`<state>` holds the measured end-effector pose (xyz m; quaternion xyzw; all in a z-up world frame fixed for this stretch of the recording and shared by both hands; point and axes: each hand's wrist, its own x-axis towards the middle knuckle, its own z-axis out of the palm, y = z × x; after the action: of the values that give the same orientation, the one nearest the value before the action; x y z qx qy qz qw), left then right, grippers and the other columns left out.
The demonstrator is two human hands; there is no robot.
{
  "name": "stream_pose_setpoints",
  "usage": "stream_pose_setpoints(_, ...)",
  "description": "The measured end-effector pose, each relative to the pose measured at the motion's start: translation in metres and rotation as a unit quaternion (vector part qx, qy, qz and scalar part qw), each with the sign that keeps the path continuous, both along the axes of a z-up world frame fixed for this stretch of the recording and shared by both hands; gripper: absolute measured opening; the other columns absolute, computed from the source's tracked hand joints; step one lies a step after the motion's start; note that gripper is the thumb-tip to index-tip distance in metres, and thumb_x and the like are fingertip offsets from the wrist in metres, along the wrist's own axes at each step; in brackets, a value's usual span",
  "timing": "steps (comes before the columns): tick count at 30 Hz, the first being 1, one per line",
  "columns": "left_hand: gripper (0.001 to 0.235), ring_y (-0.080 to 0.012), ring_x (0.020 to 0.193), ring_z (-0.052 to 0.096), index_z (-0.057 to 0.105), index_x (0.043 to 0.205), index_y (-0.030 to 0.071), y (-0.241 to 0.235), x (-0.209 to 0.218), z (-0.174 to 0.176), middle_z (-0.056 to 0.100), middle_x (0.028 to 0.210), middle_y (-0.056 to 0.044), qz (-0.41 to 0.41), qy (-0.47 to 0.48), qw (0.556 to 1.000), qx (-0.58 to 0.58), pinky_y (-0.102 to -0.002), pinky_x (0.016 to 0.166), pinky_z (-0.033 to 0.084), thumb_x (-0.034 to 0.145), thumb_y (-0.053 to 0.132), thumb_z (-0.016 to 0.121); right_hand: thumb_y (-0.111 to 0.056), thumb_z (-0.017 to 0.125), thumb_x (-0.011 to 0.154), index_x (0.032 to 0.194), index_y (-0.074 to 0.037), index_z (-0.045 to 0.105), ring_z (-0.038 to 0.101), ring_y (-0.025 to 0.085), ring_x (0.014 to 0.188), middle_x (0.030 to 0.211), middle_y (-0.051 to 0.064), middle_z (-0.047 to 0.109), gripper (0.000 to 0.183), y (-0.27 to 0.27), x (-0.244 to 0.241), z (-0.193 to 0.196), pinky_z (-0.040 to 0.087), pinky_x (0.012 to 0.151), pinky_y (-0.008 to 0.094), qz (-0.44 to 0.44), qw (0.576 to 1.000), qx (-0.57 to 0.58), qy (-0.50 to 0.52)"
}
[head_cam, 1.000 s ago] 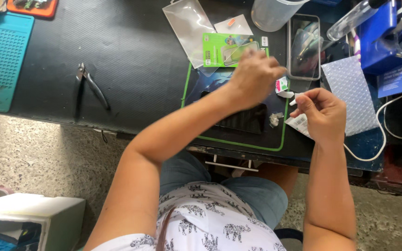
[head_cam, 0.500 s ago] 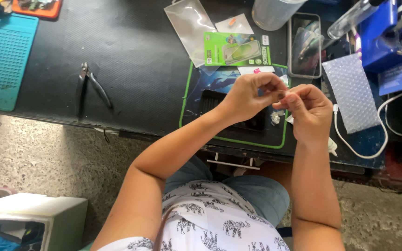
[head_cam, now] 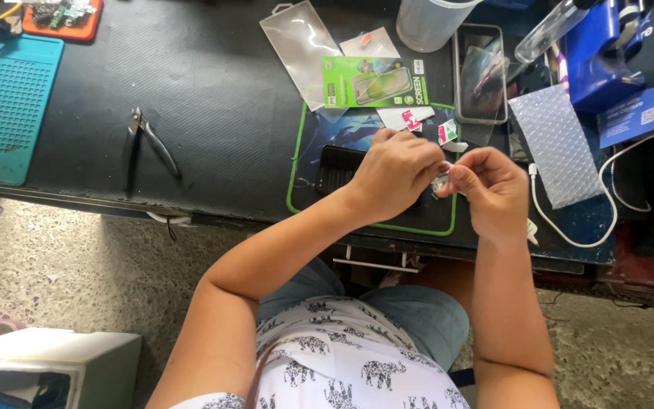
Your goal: The person cleans a smartphone screen with a wipe, removes packaging from a screen protector, and aligns the protector over the phone. They handle cleaning wipes, packaging, and the screen protector by hand while working at a cluttered repair bench.
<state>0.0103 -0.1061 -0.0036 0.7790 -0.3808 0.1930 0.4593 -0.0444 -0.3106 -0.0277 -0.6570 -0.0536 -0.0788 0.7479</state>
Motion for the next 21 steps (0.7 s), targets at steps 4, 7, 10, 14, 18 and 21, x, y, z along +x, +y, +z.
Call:
stream_pose_setpoints(4,0.01,-0.0279,0.084,0.069,0.069,0.089,0.01,0.003,-0.005,-0.007,0.071,0.087,-0.006,-0.031,0.045,0.998,-0.013,-0.041,0.081,0.051,0.095,0.019,0.07,-0.014,0.065,0.11,0.101,0.002,0.063,0.064,0.01,0.077,0.087,0.006,0.066,0.018,0.001,-0.003,-0.02,0.062,0.074,0.03,0.001,0.999,-0.034,0.007)
stream_pose_setpoints(7,0.01,-0.0282,0.09,0.071,0.071,0.104,0.008,0.002,-0.016,-0.017,0.072,0.101,-0.01,-0.063,0.063,0.987,-0.131,-0.036,0.079,0.057,0.095,0.01,0.069,-0.014,0.063,0.112,0.104,0.003,0.064,0.066,0.012,0.084,0.093,0.007,0.067,0.018,0.005,-0.012,-0.032,0.062,0.079,0.03,-0.013,0.998,-0.052,-0.012)
stream_pose_setpoints(10,0.013,-0.0267,0.087,0.073,0.071,0.107,0.007,0.003,-0.024,-0.025,0.072,0.097,-0.011,-0.088,0.115,0.976,-0.16,-0.034,0.077,0.058,0.094,0.004,0.069,-0.007,0.067,0.106,0.112,0.004,0.066,0.071,0.016,0.091,0.1,0.01,0.07,0.013,0.012,-0.024,-0.039,0.059,0.084,0.029,-0.028,0.999,-0.036,-0.029)
stream_pose_setpoints(14,0.009,-0.0273,0.08,0.071,0.07,0.104,0.007,0.006,-0.034,-0.032,0.07,0.089,-0.011,-0.071,0.155,0.976,-0.135,-0.035,0.072,0.056,0.095,0.004,0.069,0.001,0.072,0.095,0.109,0.005,0.068,0.073,0.019,0.088,0.098,0.013,0.072,0.016,0.02,-0.029,-0.045,0.062,0.08,0.032,-0.027,0.995,0.1,0.007)
stream_pose_setpoints(18,0.007,-0.0283,0.083,0.071,0.069,0.104,0.008,0.015,-0.035,-0.03,0.071,0.091,-0.01,-0.056,0.132,0.984,-0.109,-0.037,0.073,0.056,0.098,0.01,0.071,0.004,0.07,0.093,0.1,0.004,0.072,0.073,0.018,0.083,0.096,0.014,0.074,0.007,0.027,-0.022,-0.04,0.061,0.072,0.031,-0.037,0.991,0.115,0.052)
stream_pose_setpoints(21,0.024,-0.0286,0.079,0.069,0.073,0.104,0.008,0.047,-0.023,-0.026,0.073,0.083,-0.006,0.013,0.113,0.993,-0.018,-0.043,0.077,0.052,0.086,0.021,0.082,0.003,0.074,0.098,0.102,0.003,0.073,0.067,0.019,0.09,0.101,0.012,0.071,0.004,0.03,-0.018,-0.031,0.053,0.082,0.031,-0.145,0.977,-0.155,-0.033)
